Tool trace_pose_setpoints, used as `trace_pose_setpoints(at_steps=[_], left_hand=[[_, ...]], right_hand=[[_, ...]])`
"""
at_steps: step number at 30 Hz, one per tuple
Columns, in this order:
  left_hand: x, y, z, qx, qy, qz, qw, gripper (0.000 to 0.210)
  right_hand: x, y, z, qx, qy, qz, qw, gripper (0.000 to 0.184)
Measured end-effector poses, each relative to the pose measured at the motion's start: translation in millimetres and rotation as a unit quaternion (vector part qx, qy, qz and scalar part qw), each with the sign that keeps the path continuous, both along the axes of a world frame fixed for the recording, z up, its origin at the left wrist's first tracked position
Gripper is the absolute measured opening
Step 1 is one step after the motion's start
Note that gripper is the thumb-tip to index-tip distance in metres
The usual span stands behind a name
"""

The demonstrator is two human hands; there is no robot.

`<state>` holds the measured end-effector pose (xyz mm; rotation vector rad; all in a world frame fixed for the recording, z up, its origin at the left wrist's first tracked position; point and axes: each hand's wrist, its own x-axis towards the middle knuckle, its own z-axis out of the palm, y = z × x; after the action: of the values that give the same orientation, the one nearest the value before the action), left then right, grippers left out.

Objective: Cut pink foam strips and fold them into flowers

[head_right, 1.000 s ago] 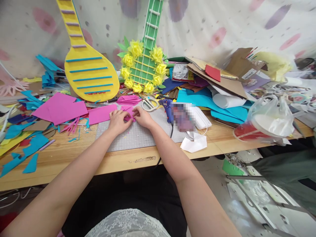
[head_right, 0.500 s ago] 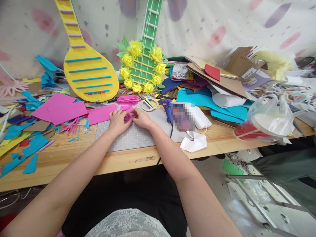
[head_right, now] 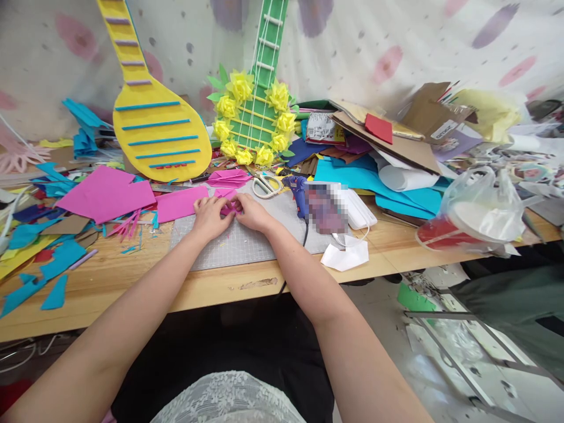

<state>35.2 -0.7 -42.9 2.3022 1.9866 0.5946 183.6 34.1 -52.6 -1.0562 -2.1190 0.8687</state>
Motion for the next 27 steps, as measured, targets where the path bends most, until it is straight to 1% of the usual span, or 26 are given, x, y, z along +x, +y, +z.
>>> trace_pose_setpoints(at_steps=[4,8,14,20,24,27], left_hand=[[-0.4,0.0,1.2,-0.003,-0.023,0.000,1.000,0.021],[-1.3,0.2,1.9,-0.006,-0.038,0.014,0.999,0.023],[-4.2,0.8,3.2,-0.017,-0.048,0.036,0.998,0.023],[-6.1,0.2,3.6,-0.015,-0.044,0.036,0.998,0.023],[-6.7,0.4,1.4,-0.007,-0.030,0.042,0.999,0.028],[-7.9,0.6,1.0,-0.003,-0.022,0.040,0.999,0.036]], right_hand=[[0.4,0.3,0.2,-0.003,-0.001,-0.002,1.000,0.035],[0.9,0.5,-0.2,-0.007,-0.003,-0.006,1.000,0.037],[0.7,0.6,0.6,-0.013,-0.019,-0.013,1.000,0.039],[1.2,-0.1,3.0,-0.011,-0.027,-0.010,1.000,0.039],[1.3,-0.1,2.8,-0.006,-0.031,-0.012,0.999,0.040],[1.3,-0.7,2.7,-0.003,-0.030,-0.014,0.999,0.040]])
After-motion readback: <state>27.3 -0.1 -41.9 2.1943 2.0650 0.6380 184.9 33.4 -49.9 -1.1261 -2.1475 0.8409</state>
